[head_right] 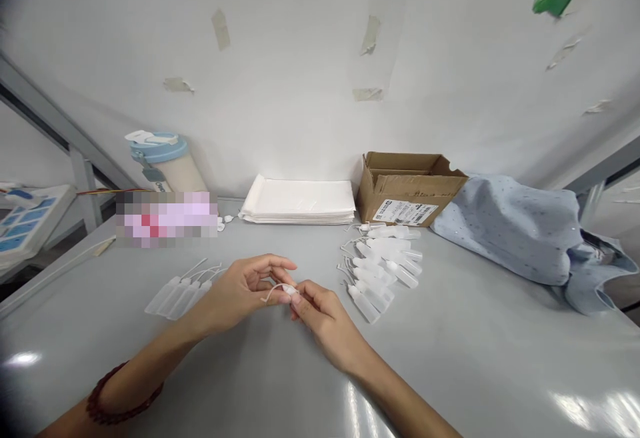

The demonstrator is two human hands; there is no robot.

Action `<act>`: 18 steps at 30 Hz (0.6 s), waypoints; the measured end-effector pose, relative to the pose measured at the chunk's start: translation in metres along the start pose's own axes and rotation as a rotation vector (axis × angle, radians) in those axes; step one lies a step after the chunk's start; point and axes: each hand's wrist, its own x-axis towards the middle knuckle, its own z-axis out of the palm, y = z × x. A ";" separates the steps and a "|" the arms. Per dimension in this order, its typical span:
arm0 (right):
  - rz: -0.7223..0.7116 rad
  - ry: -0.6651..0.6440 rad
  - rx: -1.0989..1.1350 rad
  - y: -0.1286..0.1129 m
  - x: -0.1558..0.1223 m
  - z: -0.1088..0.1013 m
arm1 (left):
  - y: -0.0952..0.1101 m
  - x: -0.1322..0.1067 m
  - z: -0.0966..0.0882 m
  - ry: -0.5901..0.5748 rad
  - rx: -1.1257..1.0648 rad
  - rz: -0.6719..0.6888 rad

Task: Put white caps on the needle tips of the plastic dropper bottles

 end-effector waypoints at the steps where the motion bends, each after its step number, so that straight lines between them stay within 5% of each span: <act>1: 0.015 -0.015 0.050 0.002 0.001 0.000 | 0.000 0.000 0.000 -0.015 0.004 0.005; 8: 0.109 -0.100 0.503 0.002 0.002 0.005 | 0.002 -0.001 0.000 -0.075 -0.022 0.001; 13: 0.031 -0.033 0.308 0.001 0.001 0.004 | 0.008 -0.002 0.001 0.016 0.162 0.005; 18: 0.009 0.050 0.155 0.004 0.001 0.008 | 0.004 -0.001 0.004 -0.041 0.208 -0.045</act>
